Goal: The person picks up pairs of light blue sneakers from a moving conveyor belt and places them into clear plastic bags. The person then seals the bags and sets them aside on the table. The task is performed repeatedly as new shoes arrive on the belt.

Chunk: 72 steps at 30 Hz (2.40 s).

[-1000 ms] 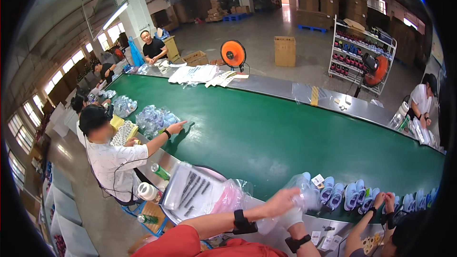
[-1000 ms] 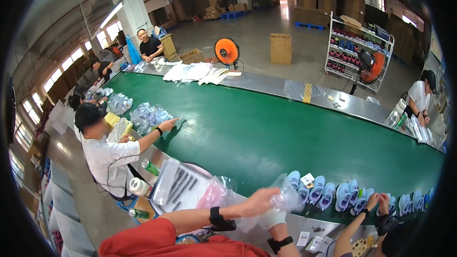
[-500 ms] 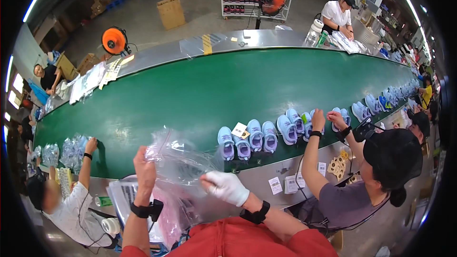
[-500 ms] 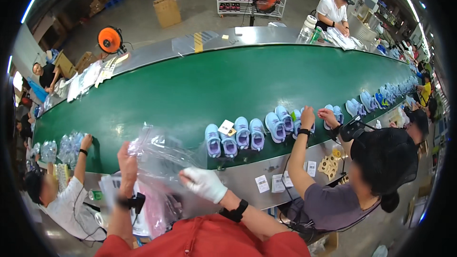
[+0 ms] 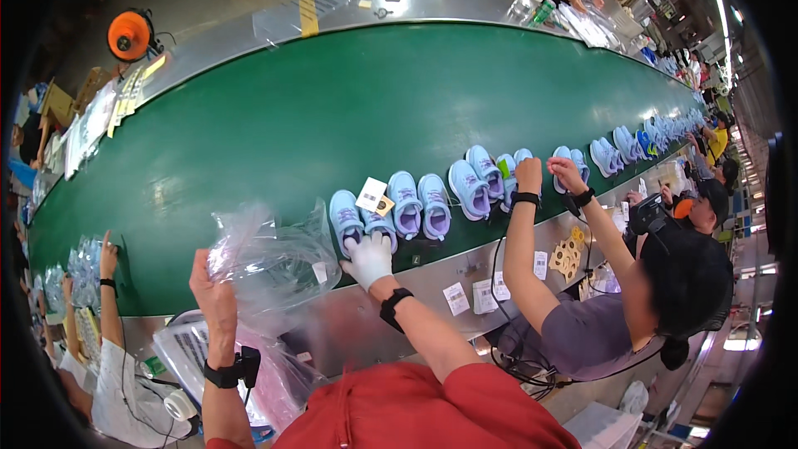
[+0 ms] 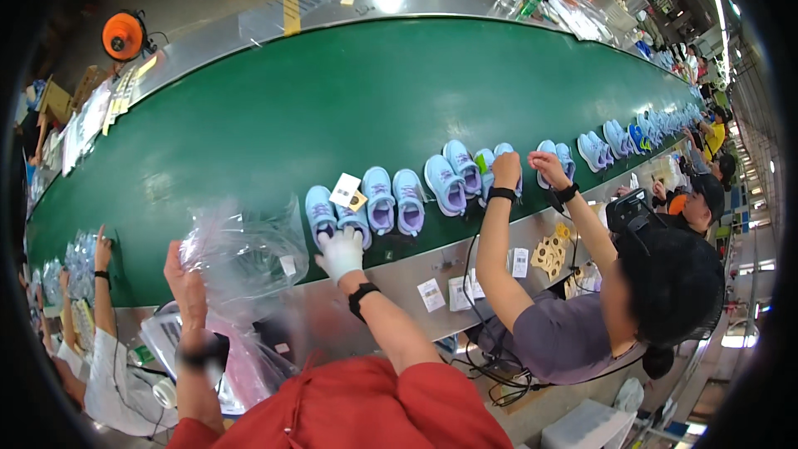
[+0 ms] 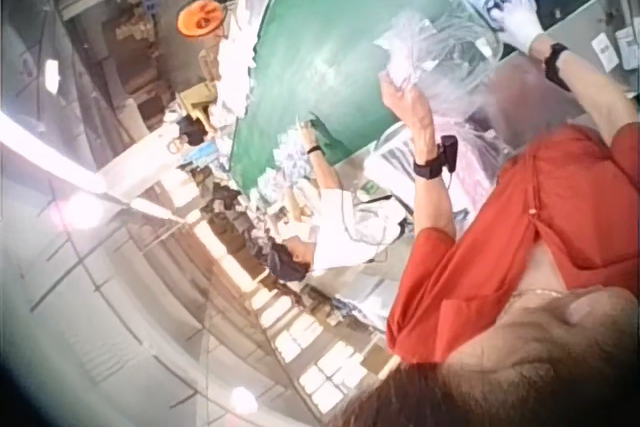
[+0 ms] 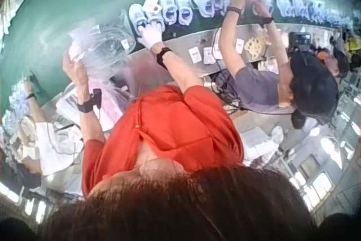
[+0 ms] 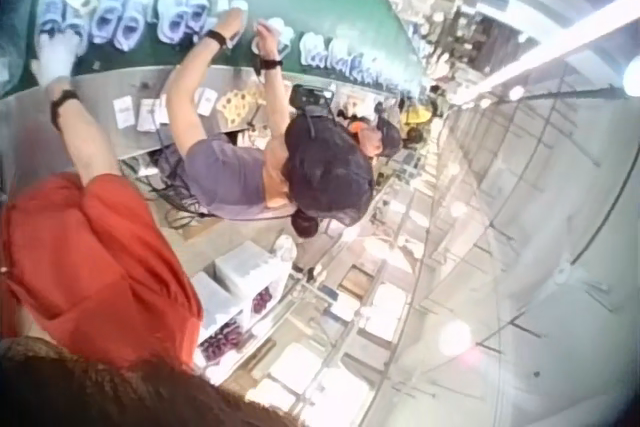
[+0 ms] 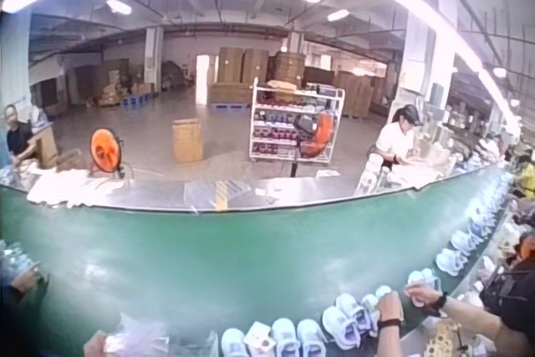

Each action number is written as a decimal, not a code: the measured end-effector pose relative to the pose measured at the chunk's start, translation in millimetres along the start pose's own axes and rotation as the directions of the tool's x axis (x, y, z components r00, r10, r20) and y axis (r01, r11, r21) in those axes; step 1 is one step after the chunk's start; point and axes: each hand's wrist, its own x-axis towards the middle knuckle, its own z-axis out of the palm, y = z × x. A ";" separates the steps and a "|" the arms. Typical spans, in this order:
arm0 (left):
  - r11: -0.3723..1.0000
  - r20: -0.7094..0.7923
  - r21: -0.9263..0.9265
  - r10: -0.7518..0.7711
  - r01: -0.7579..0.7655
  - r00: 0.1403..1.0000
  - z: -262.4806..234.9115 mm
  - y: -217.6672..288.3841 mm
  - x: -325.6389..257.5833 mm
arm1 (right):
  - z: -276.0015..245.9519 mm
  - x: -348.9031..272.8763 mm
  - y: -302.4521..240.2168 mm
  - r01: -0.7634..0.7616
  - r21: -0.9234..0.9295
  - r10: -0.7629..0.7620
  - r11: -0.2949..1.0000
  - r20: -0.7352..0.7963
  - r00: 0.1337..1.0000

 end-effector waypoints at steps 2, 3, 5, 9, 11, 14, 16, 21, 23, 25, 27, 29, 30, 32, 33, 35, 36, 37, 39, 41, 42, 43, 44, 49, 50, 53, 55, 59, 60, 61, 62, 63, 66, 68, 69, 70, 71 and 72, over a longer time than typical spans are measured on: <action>0.996 0.026 -0.047 -0.080 0.081 0.996 0.6 -4.8 -0.4 | 8.2 0.9 11.0 0.029 0.050 -0.030 0.998 0.009 1.000; 0.995 0.045 -0.029 -0.096 0.098 0.994 -0.6 -7.7 0.0 | 9.4 -0.4 17.3 0.046 0.089 -0.045 0.995 -0.004 0.999; 0.991 0.023 -0.079 -0.104 0.106 0.994 1.4 -10.2 -0.7 | -5.4 0.7 23.7 0.074 0.187 -0.064 0.980 -0.056 0.996; 0.978 0.005 -0.178 -0.111 0.110 0.994 10.4 -8.3 -3.4 | -59.2 -0.6 28.7 -0.192 0.715 0.199 0.672 0.075 0.977; 0.988 0.033 -0.124 -0.085 0.088 0.996 12.9 -9.2 -2.7 | -88.5 -14.1 42.9 -0.259 0.963 0.187 -0.075 0.268 0.945; 0.980 0.054 -0.132 -0.144 0.150 0.988 14.5 -8.8 -2.1 | -145.4 -42.5 38.7 -0.096 0.778 0.181 -0.620 0.261 0.948; 0.958 0.079 -0.205 -0.190 0.202 0.979 21.5 -5.6 -9.7 | -181.3 -59.6 31.6 -0.117 0.671 -0.011 -0.732 0.161 0.987; 0.924 0.205 -0.332 -0.124 0.189 0.971 36.3 30.6 -17.4 | -176.8 -70.3 8.9 0.038 0.830 -0.268 0.556 0.135 0.954; 0.992 0.302 -0.126 0.061 -0.024 0.951 45.9 34.3 -46.0 | -151.7 -76.0 -15.9 0.200 0.581 -0.277 0.789 0.045 0.960; 0.990 0.380 -0.073 0.143 -0.124 0.914 59.9 53.7 -92.5 | -125.6 -71.8 -24.5 0.225 0.513 -0.233 0.829 -0.049 0.971; 0.996 0.464 -0.018 0.090 -0.093 0.881 70.0 42.8 -110.6 | -106.8 -77.0 -27.7 0.341 0.385 -0.265 0.857 -0.237 0.934; 0.994 0.434 -0.027 0.108 -0.107 0.894 75.8 49.8 -107.7 | -117.6 -74.0 -38.0 0.155 0.471 -0.136 0.868 -0.074 0.988; 0.984 0.379 -0.066 0.177 -0.164 0.909 77.8 54.4 -94.9 | -126.8 -82.0 -37.2 0.302 0.230 -0.288 0.925 -0.092 0.953; 0.983 0.313 -0.080 0.183 -0.167 0.932 77.5 62.8 -65.7 | -148.7 -93.0 -46.9 0.448 -0.172 -0.472 0.877 -0.138 0.871; 0.991 0.297 -0.059 0.131 -0.119 0.946 75.0 63.7 -44.8 | -162.8 -97.7 -53.1 0.484 -0.217 -0.511 0.848 -0.086 0.855; 0.992 0.368 -0.058 0.127 -0.113 0.921 75.4 82.8 -37.0 | -163.5 -97.3 -55.6 0.579 -0.195 -0.599 0.792 -0.058 0.799; 0.986 0.450 -0.077 0.169 -0.150 0.877 79.5 103.7 -46.3 | -141.5 -89.1 -53.6 0.639 -0.130 -0.651 0.758 -0.086 0.754; 0.979 0.530 -0.102 0.202 -0.175 0.823 86.4 117.1 -55.3 | -128.6 -86.0 -52.0 0.695 -0.065 -0.698 0.716 -0.110 0.708; 0.877 0.705 -0.065 0.377 -0.476 0.600 92.4 114.4 -73.6 | -171.6 -87.4 -54.4 0.493 0.372 -0.614 0.786 0.379 0.692; 0.848 0.820 -0.091 0.362 -0.523 0.444 91.0 125.3 -83.1 | -153.4 -93.4 -46.6 0.553 0.430 -0.674 0.714 0.207 0.709; 0.838 0.838 -0.111 0.368 -0.533 0.404 88.7 128.4 -85.7 | -146.0 -95.7 -44.7 0.562 0.436 -0.670 0.703 0.142 0.728; 0.831 0.854 -0.128 0.369 -0.541 0.366 89.1 131.9 -88.7 | -140.1 -100.6 -42.1 0.556 0.438 -0.649 0.706 0.084 0.757; 0.858 0.822 -0.126 0.371 -0.499 0.431 85.3 132.0 -87.2 | -134.7 -104.4 -40.4 0.537 0.428 -0.608 0.727 0.037 0.793; 0.920 0.811 -0.022 0.246 -0.392 0.531 62.9 103.1 -99.3 | -120.5 -106.8 -27.2 0.377 0.299 -0.366 0.877 -0.093 0.926; 0.902 0.829 0.011 0.233 -0.431 0.508 66.6 89.9 -112.7 | -115.5 -104.6 -24.3 0.339 0.272 -0.327 0.901 -0.092 0.941; 0.894 0.763 0.033 0.266 -0.447 0.589 75.4 81.6 -150.5 | -105.3 -90.3 -38.1 0.329 0.185 -0.332 0.926 -0.014 0.943; 0.924 0.645 -0.029 0.308 -0.380 0.699 77.8 74.7 -129.2 | -98.2 -77.8 -60.2 0.367 0.111 -0.378 0.924 0.110 0.919; 0.930 0.321 0.084 0.314 -0.358 0.893 53.5 81.0 -24.4 | -122.8 -48.2 -120.3 0.510 -0.128 -0.389 0.851 0.498 0.775; 0.925 0.266 0.130 0.315 -0.358 0.911 46.7 67.5 -6.2 | -140.0 -51.9 -131.0 0.524 -0.184 -0.387 0.832 0.486 0.784; 0.937 0.321 0.104 0.285 -0.333 0.903 49.1 60.9 -7.0 | -157.9 -56.0 -140.8 0.535 -0.240 -0.382 0.810 0.475 0.792; 0.947 0.380 0.065 0.267 -0.313 0.886 54.9 56.7 -7.8 | -178.5 -61.0 -149.0 0.532 -0.302 -0.366 0.791 0.462 0.808; 0.956 0.437 0.028 0.250 -0.291 0.864 58.9 54.7 -9.4 | -168.7 -58.6 -149.2 0.569 -0.212 -0.433 0.794 0.459 0.776; 0.873 0.720 0.078 0.285 -0.482 0.633 79.9 67.8 -37.7 | -115.3 -49.6 -121.6 0.569 0.209 -0.606 0.795 0.313 0.731; 0.893 0.766 0.094 0.217 -0.440 0.605 71.2 80.4 -48.4 | -92.6 -42.2 -101.1 0.481 0.283 -0.548 0.830 0.247 0.799; 0.902 0.791 0.102 0.182 -0.419 0.584 63.9 87.3 -50.2 | -83.4 -34.5 -90.3 0.423 0.265 -0.481 0.866 0.218 0.849; 0.936 0.739 0.131 0.127 -0.326 0.661 50.6 88.1 -47.5 | -73.3 -25.1 -91.1 0.386 0.242 -0.434 0.890 0.188 0.881; 0.958 0.714 0.124 0.094 -0.258 0.693 44.1 91.4 -39.3 | -70.1 -16.1 -84.1 0.331 0.221 -0.365 0.917 0.136 0.921; 0.975 0.669 0.134 0.043 -0.177 0.742 36.3 90.8 -32.1 | -66.3 -5.3 -87.9 0.309 0.228 -0.338 0.923 0.098 0.936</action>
